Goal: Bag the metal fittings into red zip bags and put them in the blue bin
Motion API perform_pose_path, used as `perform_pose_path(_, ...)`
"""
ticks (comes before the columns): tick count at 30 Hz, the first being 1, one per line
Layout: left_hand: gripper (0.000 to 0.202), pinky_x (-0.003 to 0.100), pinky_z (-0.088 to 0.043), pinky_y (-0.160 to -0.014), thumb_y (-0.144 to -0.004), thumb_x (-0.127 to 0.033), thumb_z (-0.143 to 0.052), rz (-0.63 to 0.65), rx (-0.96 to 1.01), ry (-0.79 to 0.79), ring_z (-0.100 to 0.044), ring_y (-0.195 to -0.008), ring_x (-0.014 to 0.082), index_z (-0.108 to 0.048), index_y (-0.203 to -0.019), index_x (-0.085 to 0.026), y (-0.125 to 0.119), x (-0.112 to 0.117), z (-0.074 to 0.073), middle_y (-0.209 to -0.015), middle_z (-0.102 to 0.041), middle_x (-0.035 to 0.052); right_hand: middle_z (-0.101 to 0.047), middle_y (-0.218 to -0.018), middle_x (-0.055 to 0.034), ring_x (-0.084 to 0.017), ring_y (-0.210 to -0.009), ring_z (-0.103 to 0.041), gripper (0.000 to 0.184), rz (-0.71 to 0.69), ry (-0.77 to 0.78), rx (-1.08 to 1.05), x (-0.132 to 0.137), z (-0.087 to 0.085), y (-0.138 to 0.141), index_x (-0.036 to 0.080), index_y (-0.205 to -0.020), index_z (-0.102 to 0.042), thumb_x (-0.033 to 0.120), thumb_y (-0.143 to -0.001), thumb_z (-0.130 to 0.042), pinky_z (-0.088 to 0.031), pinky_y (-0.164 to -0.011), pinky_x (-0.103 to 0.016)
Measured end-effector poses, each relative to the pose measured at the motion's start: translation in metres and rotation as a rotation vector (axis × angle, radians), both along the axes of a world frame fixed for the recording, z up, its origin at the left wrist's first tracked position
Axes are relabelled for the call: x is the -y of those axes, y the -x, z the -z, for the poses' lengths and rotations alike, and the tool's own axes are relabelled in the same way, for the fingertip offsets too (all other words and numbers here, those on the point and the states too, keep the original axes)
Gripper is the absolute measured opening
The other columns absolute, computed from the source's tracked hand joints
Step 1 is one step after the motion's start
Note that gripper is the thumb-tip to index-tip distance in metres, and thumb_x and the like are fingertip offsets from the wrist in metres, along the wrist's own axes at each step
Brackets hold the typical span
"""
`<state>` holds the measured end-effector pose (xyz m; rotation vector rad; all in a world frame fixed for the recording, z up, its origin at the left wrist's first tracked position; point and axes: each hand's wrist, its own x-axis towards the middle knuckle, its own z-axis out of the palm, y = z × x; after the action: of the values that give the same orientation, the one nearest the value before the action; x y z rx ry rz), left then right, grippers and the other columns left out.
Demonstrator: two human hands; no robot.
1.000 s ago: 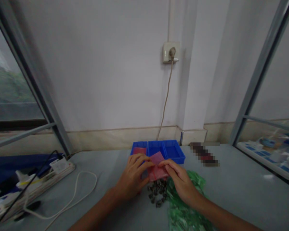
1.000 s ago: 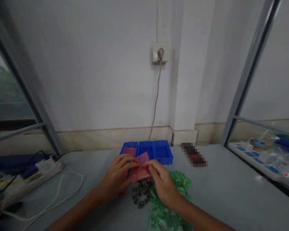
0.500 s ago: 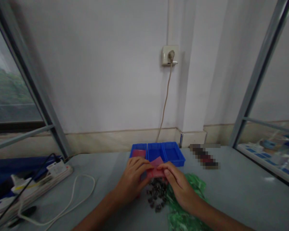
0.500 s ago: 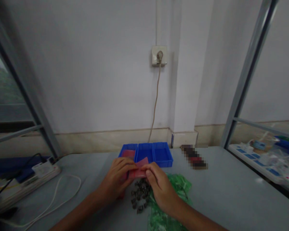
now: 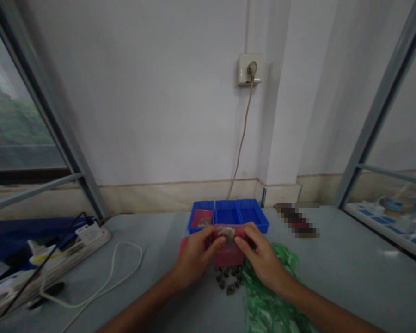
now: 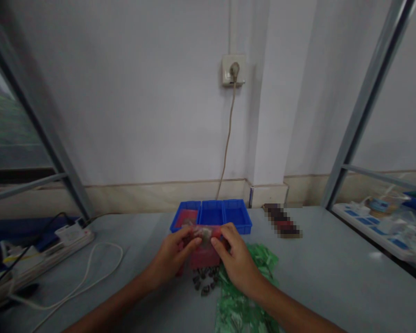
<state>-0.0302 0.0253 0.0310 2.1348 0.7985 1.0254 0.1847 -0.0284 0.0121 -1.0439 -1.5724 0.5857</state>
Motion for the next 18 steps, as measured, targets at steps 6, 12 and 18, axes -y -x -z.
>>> perform_pose_path(6, 0.05, 0.024, -0.046, -0.063, -0.106, -0.039, -0.062, 0.044, 0.161, 0.158, -0.06, -0.068, 0.0159, -0.047, -0.15, -0.021, -0.0045, 0.0008, 0.0073, -0.08, -0.065, -0.0039, -0.066, -0.089, 0.0, -0.021, -0.084, -0.063, 0.033, -0.092, 0.135, -0.168, -0.0052, 0.0067, 0.0003, 0.023, -0.097, -0.065, 0.054, -0.105, -0.064, -0.05, -0.078, -0.03)
perform_pose_path(12, 0.037, 0.035, -0.055, -0.092, -0.113, -0.029, -0.041, 0.007, 0.057, -0.062, -0.07, -0.1, 0.022, -0.059, -0.145, -0.025, -0.0009, 0.0016, 0.0064, -0.11, -0.073, 0.0063, -0.073, -0.096, -0.0021, -0.025, -0.093, -0.071, 0.031, -0.125, 0.131, -0.264, -0.0054, 0.0002, 0.0002, 0.025, -0.105, -0.065, 0.055, -0.102, -0.068, -0.055, -0.088, -0.035)
perform_pose_path(18, 0.048, 0.038, -0.054, -0.099, -0.098, -0.009, -0.051, 0.049, -0.026, -0.158, -0.068, -0.111, 0.0236, -0.063, -0.141, -0.026, 0.0022, -0.0015, 0.0041, -0.129, -0.071, 0.0081, -0.071, -0.09, -0.0003, -0.023, -0.082, -0.069, 0.037, -0.095, 0.16, -0.347, -0.0069, 0.0061, 0.0025, 0.027, -0.115, -0.065, 0.059, -0.098, -0.073, -0.056, -0.08, -0.034)
